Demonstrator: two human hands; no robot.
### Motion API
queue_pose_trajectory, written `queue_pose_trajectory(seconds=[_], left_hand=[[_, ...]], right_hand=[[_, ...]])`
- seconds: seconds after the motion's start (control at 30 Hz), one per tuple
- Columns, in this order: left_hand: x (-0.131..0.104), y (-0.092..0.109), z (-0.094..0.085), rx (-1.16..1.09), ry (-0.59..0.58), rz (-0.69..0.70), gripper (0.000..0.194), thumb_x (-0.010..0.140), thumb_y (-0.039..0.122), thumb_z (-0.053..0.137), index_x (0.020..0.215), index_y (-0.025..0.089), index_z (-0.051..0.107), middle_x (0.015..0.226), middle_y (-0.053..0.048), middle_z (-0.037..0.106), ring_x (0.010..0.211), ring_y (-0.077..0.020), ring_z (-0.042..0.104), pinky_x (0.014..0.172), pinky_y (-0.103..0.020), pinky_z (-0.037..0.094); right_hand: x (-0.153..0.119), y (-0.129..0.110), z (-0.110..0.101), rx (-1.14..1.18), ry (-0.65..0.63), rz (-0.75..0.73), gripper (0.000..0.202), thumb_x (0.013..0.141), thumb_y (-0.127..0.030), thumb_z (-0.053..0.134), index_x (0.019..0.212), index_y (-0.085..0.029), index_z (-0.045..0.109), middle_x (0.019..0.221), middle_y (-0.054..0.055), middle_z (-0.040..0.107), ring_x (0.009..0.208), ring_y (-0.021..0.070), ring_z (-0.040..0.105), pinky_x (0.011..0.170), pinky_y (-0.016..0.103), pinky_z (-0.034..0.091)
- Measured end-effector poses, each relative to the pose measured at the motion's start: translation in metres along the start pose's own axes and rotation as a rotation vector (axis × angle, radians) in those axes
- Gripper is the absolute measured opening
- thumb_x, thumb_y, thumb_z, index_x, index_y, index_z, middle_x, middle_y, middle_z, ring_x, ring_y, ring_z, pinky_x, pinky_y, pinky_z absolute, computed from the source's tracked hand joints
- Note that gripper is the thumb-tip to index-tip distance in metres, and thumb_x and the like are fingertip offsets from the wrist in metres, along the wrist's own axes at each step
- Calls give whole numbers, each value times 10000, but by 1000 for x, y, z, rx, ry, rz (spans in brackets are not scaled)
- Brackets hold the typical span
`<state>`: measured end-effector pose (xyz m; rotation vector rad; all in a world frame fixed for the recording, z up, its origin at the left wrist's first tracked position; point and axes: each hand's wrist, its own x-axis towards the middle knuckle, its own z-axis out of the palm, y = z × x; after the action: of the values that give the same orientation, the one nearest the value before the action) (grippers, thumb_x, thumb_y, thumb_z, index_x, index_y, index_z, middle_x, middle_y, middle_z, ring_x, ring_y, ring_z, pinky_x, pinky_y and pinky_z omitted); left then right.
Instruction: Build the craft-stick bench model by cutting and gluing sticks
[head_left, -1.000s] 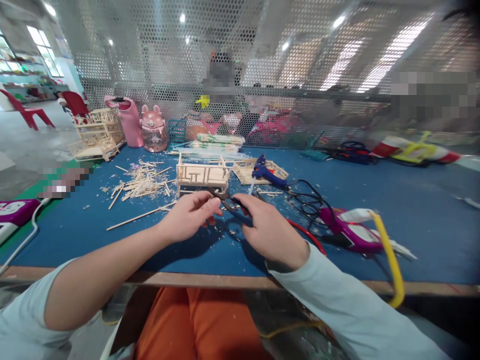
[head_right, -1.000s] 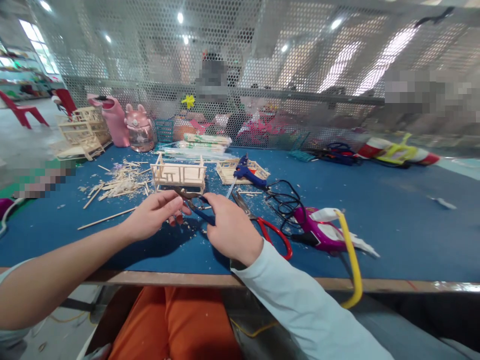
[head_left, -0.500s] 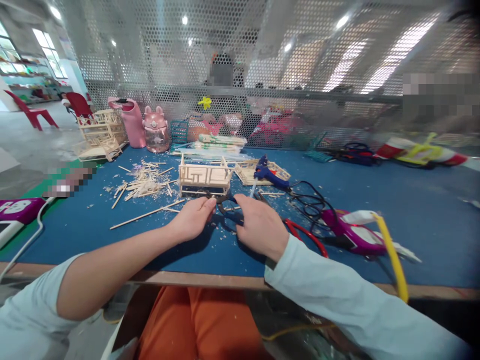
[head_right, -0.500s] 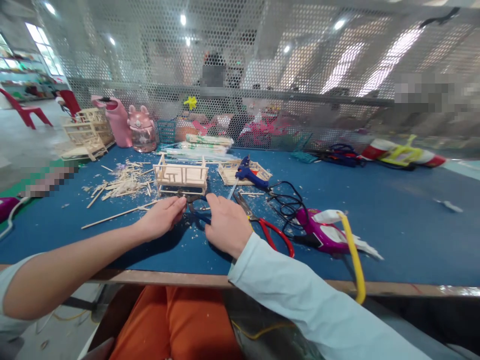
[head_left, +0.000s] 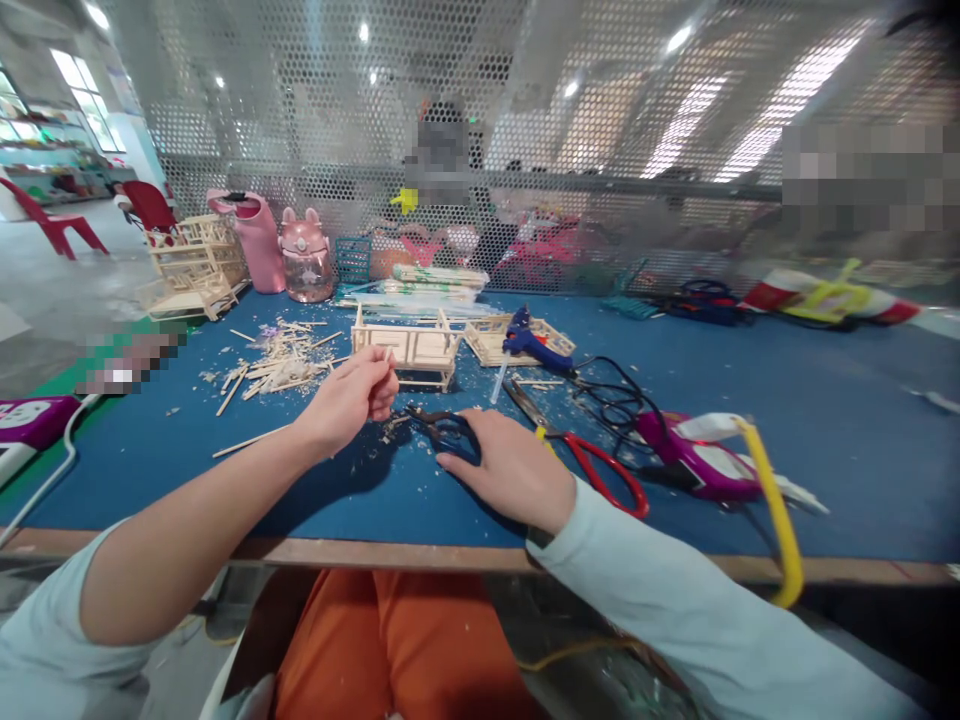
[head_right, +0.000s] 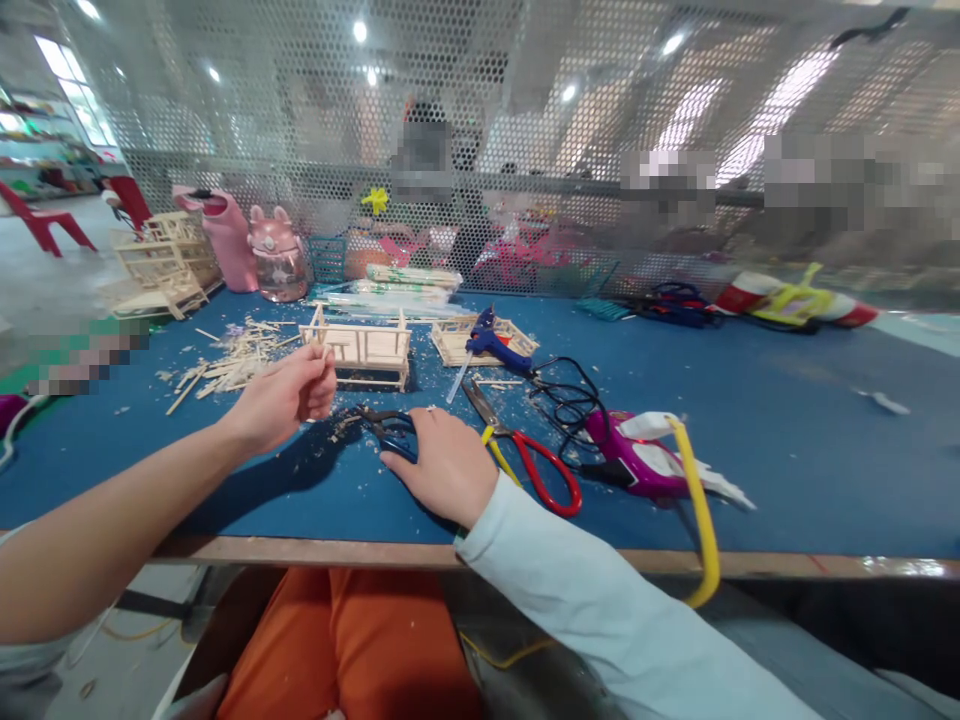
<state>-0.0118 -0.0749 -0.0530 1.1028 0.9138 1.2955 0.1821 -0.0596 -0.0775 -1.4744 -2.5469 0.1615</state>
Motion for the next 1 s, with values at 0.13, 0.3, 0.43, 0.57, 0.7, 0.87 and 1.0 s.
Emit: queue_pose_trajectory(seconds=[0.13, 0.3, 0.43, 0.57, 0.7, 0.87, 1.0], left_hand=[[3, -5, -6, 364, -23, 97, 180, 869, 287, 465, 748, 164, 517, 588, 39, 462, 478, -62, 354, 462, -181, 292], [2, -12, -11, 864, -43, 284, 273, 814, 266, 570, 1056, 159, 638, 691, 7, 631, 585, -96, 503, 599, -225, 405], [2, -11, -6, 947, -107, 380, 624, 801, 203, 586, 1386, 173, 370, 726, 15, 687, 606, -103, 565, 645, -223, 441], [8, -5, -3, 979, -76, 448, 689, 794, 216, 608, 1417, 178, 315, 765, -2, 708, 674, -113, 605, 699, -219, 448], [15, 6, -1, 1008, -52, 428, 690, 768, 253, 649, 1396, 202, 367, 786, -17, 707, 649, -119, 579, 690, -226, 434], [25, 35, -7, 956, 209, 529, 533, 785, 207, 580, 1308, 197, 478, 933, -46, 695, 656, -115, 525, 649, -223, 413], [43, 60, -14, 1044, 85, 496, 609, 725, 90, 541, 1320, 182, 449, 1051, -66, 678, 792, -138, 554, 730, -237, 419]], right_hand=[[-5, 0, 15, -62, 186, -111, 717, 756, -561, 576, 1286, -91, 471, 1184, 209, 577, 1101, 345, 528, 903, 473, 397], [-24, 2, -8, -53, 378, -350, 326, 919, -362, 426, 1141, -187, 589, 1047, 91, 672, 979, 214, 590, 986, 426, 288], [-8, 2, -29, -126, 497, -503, 268, 929, -267, 424, 1018, -177, 660, 831, 54, 689, 770, 165, 563, 801, 336, 325], [25, 1, -39, -222, 486, -627, 264, 917, -226, 439, 874, -184, 695, 751, 43, 667, 730, 158, 515, 752, 329, 284], [49, 4, -46, -250, 441, -661, 276, 911, -243, 442, 810, -177, 690, 758, 46, 662, 743, 162, 500, 733, 327, 260], [70, 18, -38, -262, 557, -567, 293, 917, -259, 427, 799, -177, 683, 752, 47, 658, 744, 168, 481, 732, 334, 248], [77, 24, -28, -323, 650, -522, 297, 917, -232, 424, 785, -183, 685, 706, 45, 639, 716, 165, 453, 744, 341, 241]])
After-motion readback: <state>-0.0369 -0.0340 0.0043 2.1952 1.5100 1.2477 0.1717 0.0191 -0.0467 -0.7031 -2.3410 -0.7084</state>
